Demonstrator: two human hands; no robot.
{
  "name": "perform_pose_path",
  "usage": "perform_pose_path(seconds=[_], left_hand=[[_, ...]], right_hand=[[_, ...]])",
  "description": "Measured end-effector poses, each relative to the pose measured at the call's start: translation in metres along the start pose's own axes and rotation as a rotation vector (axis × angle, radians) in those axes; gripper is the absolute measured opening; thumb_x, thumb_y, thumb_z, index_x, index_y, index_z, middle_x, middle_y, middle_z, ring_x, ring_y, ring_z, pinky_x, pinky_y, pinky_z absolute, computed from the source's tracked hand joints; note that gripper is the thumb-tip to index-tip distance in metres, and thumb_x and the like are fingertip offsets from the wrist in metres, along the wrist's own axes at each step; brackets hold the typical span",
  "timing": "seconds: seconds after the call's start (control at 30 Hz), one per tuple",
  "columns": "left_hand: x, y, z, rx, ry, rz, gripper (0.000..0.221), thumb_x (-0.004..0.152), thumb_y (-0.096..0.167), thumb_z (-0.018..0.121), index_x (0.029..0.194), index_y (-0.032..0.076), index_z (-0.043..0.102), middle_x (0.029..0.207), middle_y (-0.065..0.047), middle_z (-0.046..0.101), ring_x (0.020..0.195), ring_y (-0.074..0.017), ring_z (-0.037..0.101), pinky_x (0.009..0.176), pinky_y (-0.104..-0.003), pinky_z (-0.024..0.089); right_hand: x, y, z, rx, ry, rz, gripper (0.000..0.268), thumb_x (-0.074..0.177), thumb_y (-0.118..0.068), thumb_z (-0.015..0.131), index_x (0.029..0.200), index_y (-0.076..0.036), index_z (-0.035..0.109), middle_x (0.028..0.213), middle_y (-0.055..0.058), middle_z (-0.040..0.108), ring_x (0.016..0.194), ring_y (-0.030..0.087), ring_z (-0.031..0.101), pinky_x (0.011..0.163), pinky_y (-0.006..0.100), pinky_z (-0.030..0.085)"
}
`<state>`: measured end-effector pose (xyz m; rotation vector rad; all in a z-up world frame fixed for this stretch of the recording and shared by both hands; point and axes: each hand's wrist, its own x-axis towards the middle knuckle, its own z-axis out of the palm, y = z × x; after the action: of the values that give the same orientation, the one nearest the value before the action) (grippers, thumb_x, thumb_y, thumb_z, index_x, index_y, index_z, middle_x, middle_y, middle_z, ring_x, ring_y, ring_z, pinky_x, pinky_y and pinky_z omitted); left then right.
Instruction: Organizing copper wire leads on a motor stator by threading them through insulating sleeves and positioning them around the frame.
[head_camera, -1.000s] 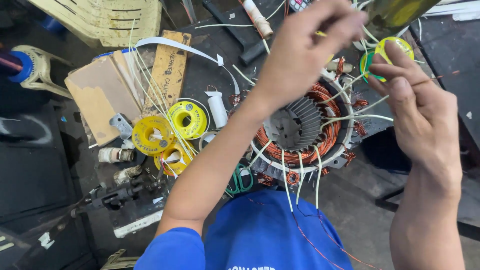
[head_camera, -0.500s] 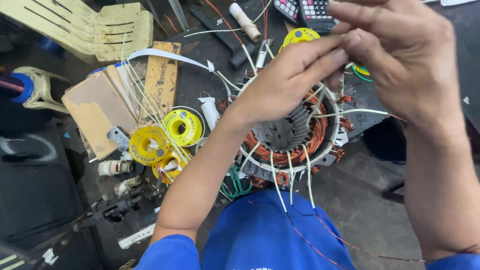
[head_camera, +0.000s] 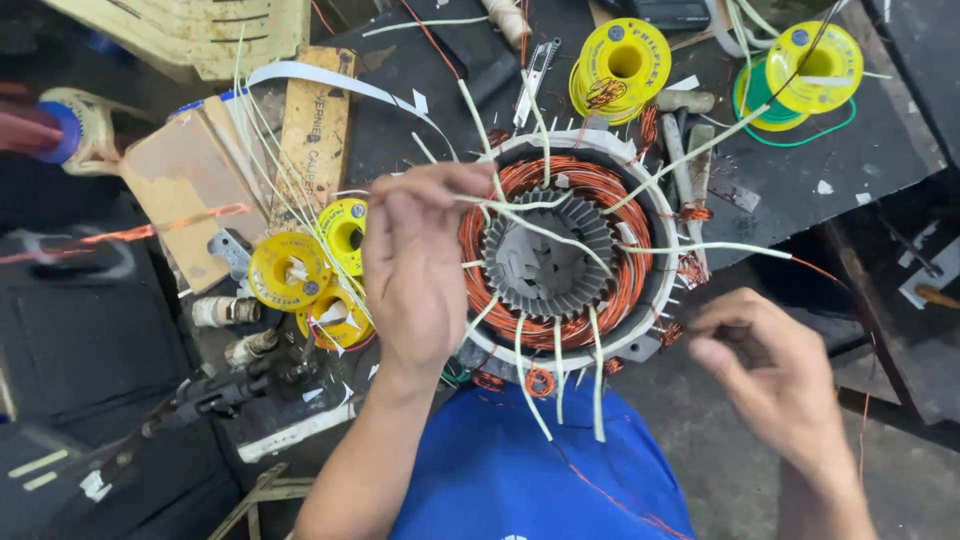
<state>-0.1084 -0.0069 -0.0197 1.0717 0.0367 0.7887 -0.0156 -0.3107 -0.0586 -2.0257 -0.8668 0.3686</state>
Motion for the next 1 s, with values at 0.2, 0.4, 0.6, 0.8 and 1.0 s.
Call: perform_pose_path(seconds=[0.2, 0.4, 0.6, 0.8, 1.0], left_hand=[[-0.010, -0.014, -0.006, 0.002, 0.210, 0.044, 0.028, 0.121, 0.030, 0.043, 0.112, 0.008, 0.059, 0.114, -0.017, 0.067, 0.122, -0.0363, 0.067, 0.119, -0.048, 0.055], [0.005, -0.016, -0.013, 0.086, 0.160, 0.060, 0.027, 0.121, 0.027, 0.043, 0.113, 0.006, 0.058, 0.112, -0.016, 0.065, 0.115, -0.0332, 0.068, 0.113, -0.045, 0.059], [0.027, -0.017, -0.024, 0.050, 0.047, -0.019, 0.026, 0.120, 0.027, 0.044, 0.112, 0.007, 0.058, 0.108, -0.015, 0.064, 0.108, -0.0310, 0.067, 0.110, -0.045, 0.059], [0.040, -0.018, -0.027, 0.038, -0.038, -0.082, 0.025, 0.120, 0.029, 0.046, 0.113, 0.007, 0.057, 0.105, -0.015, 0.064, 0.106, -0.0307, 0.066, 0.108, -0.042, 0.059], [0.044, -0.019, -0.030, 0.032, -0.052, -0.135, 0.027, 0.120, 0.031, 0.047, 0.113, 0.006, 0.057, 0.106, -0.016, 0.063, 0.108, -0.0319, 0.067, 0.108, -0.041, 0.059]], right_hand=[[-0.019, 0.025, 0.043, 0.353, 0.141, 0.115, 0.045, 0.087, -0.018, 0.082, 0.124, 0.002, 0.065, 0.131, 0.017, 0.059, 0.115, 0.021, 0.068, 0.104, 0.029, 0.060], [-0.020, 0.016, 0.044, 0.078, 0.183, -0.024, 0.048, 0.087, -0.034, 0.081, 0.118, 0.001, 0.073, 0.123, 0.020, 0.068, 0.114, 0.026, 0.071, 0.093, 0.030, 0.061], [-0.022, 0.015, 0.041, 0.189, 0.108, -0.116, 0.030, 0.097, -0.022, 0.071, 0.113, 0.003, 0.075, 0.116, 0.021, 0.077, 0.108, 0.029, 0.079, 0.098, 0.035, 0.063], [-0.026, 0.053, 0.051, 0.441, 0.313, -0.136, 0.043, 0.093, 0.006, 0.076, 0.125, -0.003, 0.049, 0.112, 0.025, 0.057, 0.095, 0.029, 0.069, 0.081, 0.035, 0.075], [-0.012, 0.054, 0.045, 0.046, 0.292, -0.314, 0.035, 0.090, -0.013, 0.089, 0.117, -0.008, 0.066, 0.114, 0.021, 0.065, 0.101, 0.028, 0.066, 0.089, 0.036, 0.057]])
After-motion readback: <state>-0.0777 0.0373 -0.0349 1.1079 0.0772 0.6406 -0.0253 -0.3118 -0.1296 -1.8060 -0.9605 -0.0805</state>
